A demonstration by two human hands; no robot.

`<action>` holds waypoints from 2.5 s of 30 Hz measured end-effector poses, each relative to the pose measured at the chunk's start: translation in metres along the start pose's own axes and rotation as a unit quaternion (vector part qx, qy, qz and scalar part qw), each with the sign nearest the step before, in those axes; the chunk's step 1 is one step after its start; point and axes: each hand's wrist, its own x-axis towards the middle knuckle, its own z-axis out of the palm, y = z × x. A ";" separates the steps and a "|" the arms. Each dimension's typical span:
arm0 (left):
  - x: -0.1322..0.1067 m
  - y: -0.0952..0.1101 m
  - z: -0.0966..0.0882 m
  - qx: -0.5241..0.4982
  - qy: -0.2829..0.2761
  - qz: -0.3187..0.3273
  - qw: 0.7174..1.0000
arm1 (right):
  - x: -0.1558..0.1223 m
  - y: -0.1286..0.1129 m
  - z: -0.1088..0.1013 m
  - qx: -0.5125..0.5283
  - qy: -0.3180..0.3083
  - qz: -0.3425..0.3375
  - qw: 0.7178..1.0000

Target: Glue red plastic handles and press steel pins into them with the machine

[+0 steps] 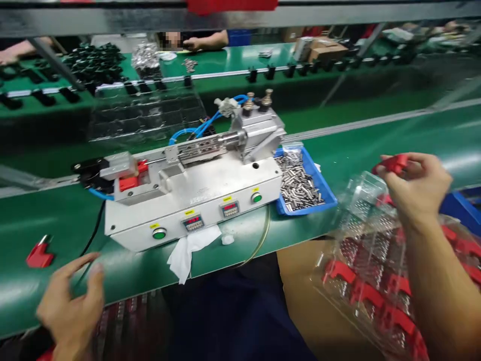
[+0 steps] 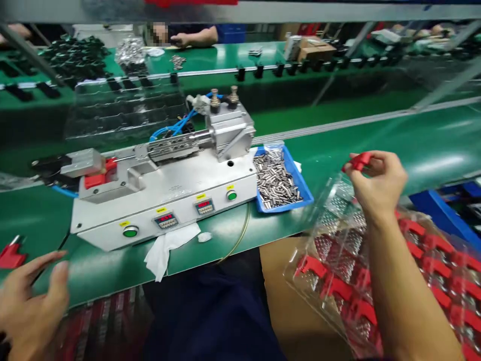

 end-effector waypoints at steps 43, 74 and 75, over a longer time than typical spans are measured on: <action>-0.038 0.078 0.085 -0.566 -0.146 -0.385 0.714 | -0.184 -0.147 0.100 0.272 -0.713 0.044 0.645; -0.049 0.077 0.085 -0.531 -0.151 -0.315 0.772 | -0.193 -0.157 0.093 0.262 -0.794 0.099 0.540; -0.049 0.077 0.085 -0.531 -0.152 -0.314 0.773 | -0.193 -0.157 0.094 0.262 -0.794 0.098 0.540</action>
